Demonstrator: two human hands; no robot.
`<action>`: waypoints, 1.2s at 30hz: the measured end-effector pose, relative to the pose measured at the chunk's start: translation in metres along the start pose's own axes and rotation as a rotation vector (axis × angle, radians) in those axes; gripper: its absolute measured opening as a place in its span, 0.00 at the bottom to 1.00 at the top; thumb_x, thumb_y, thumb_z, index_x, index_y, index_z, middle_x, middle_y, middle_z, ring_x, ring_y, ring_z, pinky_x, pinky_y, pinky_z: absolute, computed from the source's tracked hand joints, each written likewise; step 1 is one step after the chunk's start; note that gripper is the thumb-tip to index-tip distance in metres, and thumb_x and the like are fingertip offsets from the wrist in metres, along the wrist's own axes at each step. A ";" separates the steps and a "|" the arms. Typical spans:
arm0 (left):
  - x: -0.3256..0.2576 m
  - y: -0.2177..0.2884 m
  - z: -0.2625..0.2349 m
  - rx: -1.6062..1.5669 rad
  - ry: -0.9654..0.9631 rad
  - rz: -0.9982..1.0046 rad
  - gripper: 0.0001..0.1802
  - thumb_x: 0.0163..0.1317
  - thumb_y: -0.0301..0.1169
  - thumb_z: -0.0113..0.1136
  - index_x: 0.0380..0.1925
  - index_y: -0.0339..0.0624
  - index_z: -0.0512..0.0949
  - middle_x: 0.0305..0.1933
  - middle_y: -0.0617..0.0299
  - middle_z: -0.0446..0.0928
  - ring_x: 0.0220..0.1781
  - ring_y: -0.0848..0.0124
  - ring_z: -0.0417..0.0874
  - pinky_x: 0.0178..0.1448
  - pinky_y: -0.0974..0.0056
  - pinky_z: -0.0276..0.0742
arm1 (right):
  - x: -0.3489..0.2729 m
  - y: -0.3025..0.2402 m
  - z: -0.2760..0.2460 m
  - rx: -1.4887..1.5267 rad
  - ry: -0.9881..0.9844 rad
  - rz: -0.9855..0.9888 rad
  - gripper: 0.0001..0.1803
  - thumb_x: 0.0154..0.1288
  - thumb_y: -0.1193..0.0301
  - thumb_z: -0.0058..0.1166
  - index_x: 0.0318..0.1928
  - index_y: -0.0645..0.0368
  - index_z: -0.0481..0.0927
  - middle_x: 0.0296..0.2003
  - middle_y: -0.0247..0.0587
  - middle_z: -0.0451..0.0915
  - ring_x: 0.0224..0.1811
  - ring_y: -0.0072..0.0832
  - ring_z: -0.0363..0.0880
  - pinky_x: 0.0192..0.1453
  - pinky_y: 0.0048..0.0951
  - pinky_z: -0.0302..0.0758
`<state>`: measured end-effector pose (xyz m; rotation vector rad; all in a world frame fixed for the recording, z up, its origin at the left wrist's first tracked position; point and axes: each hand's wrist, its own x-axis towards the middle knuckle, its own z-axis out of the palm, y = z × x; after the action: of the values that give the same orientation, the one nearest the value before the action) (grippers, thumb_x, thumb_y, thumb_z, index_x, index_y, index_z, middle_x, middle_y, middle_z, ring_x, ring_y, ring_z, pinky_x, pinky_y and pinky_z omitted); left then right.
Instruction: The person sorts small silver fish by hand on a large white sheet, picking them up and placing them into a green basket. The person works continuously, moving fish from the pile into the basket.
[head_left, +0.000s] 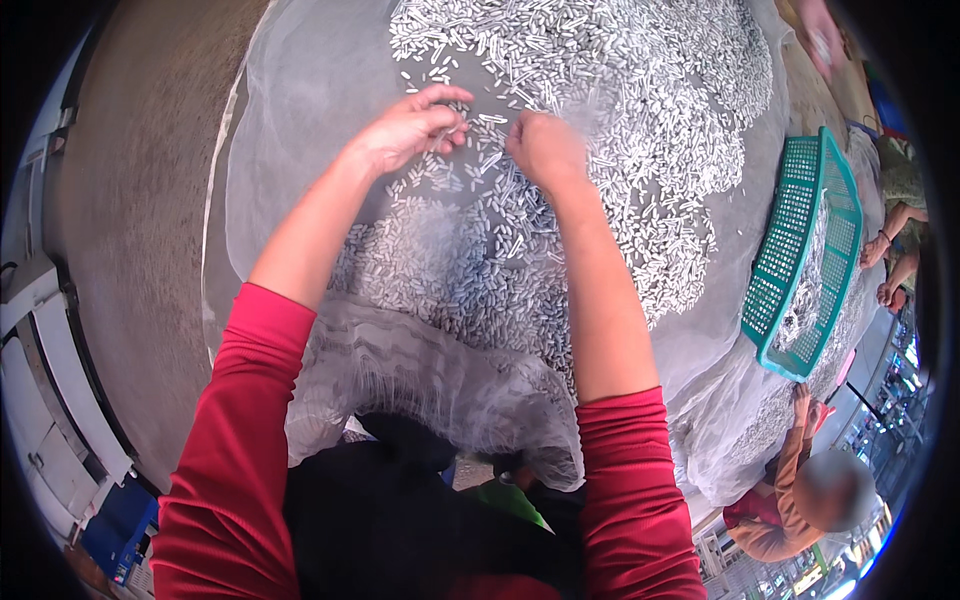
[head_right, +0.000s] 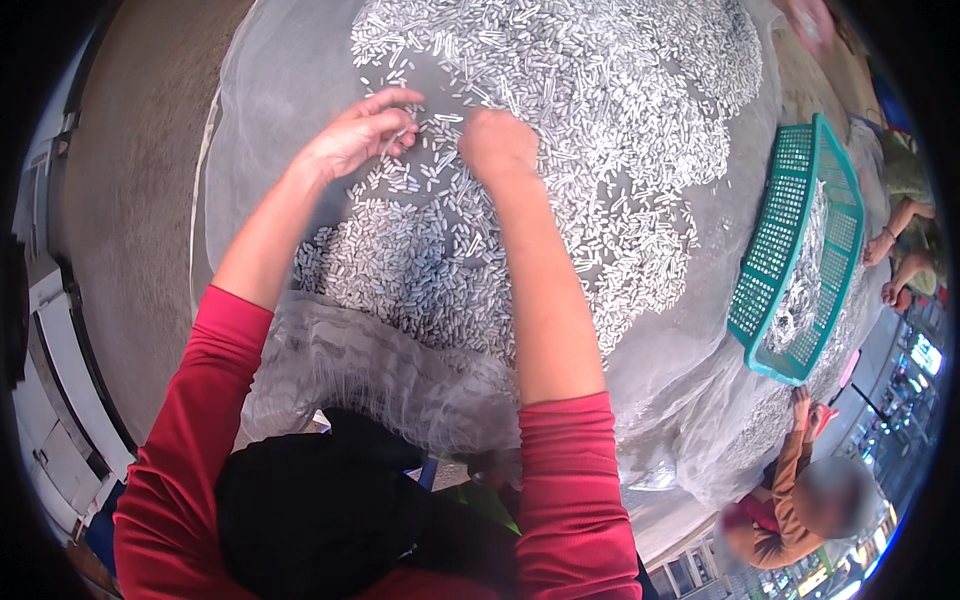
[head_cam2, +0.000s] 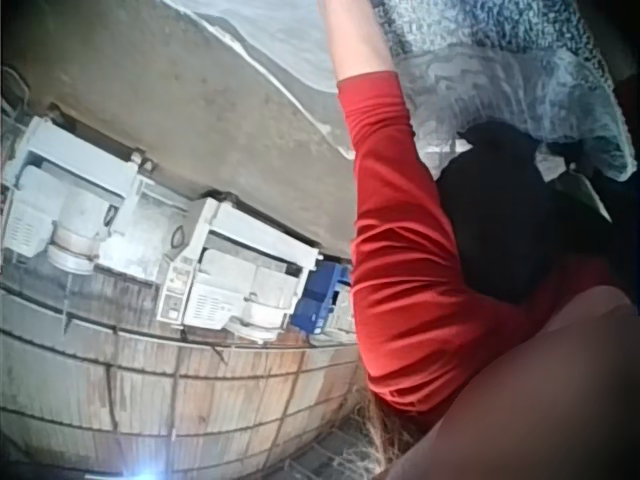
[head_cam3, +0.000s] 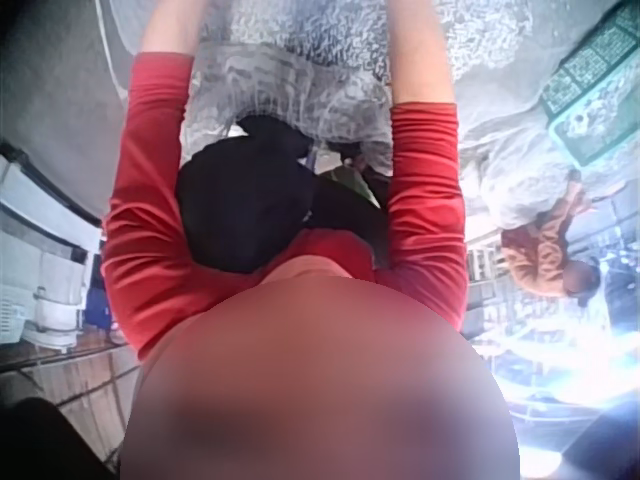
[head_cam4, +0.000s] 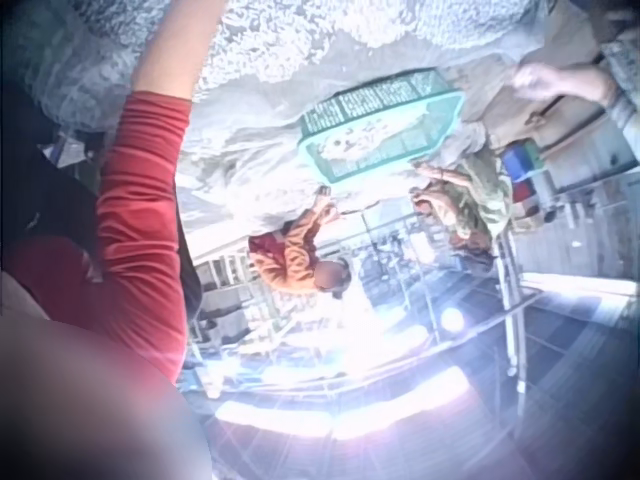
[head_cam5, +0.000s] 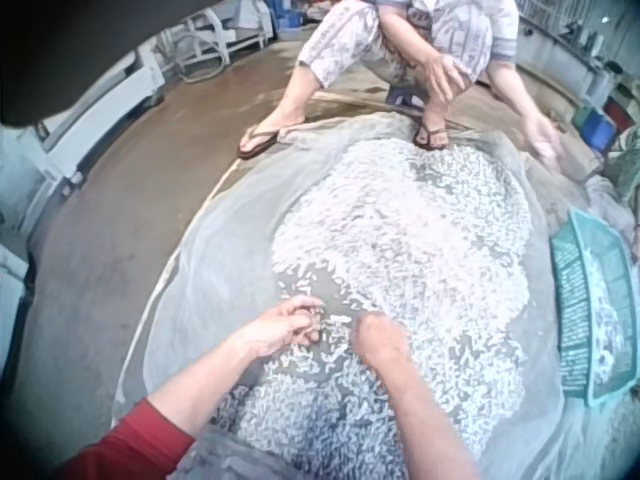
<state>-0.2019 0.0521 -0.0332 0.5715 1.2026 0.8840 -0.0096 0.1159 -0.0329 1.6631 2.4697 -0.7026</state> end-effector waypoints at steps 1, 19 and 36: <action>-0.001 -0.003 0.005 0.098 -0.006 0.015 0.11 0.62 0.29 0.53 0.44 0.40 0.76 0.37 0.65 0.78 0.36 0.76 0.78 0.38 0.70 0.75 | -0.004 0.005 -0.004 0.100 -0.032 0.037 0.08 0.59 0.66 0.54 0.33 0.55 0.81 0.30 0.45 0.83 0.36 0.40 0.82 0.41 0.33 0.76; -0.034 -0.008 -0.004 -0.112 -0.117 -0.028 0.10 0.63 0.30 0.59 0.44 0.43 0.74 0.35 0.68 0.77 0.38 0.78 0.76 0.40 0.70 0.71 | 0.024 -0.004 -0.004 -0.122 0.072 -0.383 0.09 0.55 0.67 0.61 0.36 0.53 0.82 0.37 0.44 0.81 0.39 0.42 0.81 0.42 0.41 0.77; -0.021 -0.011 0.036 0.009 0.135 0.133 0.09 0.61 0.34 0.63 0.38 0.43 0.80 0.27 0.72 0.75 0.28 0.85 0.69 0.28 0.76 0.62 | -0.029 0.008 -0.012 0.827 -0.100 -0.055 0.14 0.55 0.64 0.63 0.37 0.62 0.83 0.28 0.40 0.82 0.31 0.26 0.77 0.38 0.29 0.73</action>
<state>-0.1672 0.0311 -0.0198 0.6122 1.3019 1.0440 0.0119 0.0986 -0.0155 1.6702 2.2860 -1.9497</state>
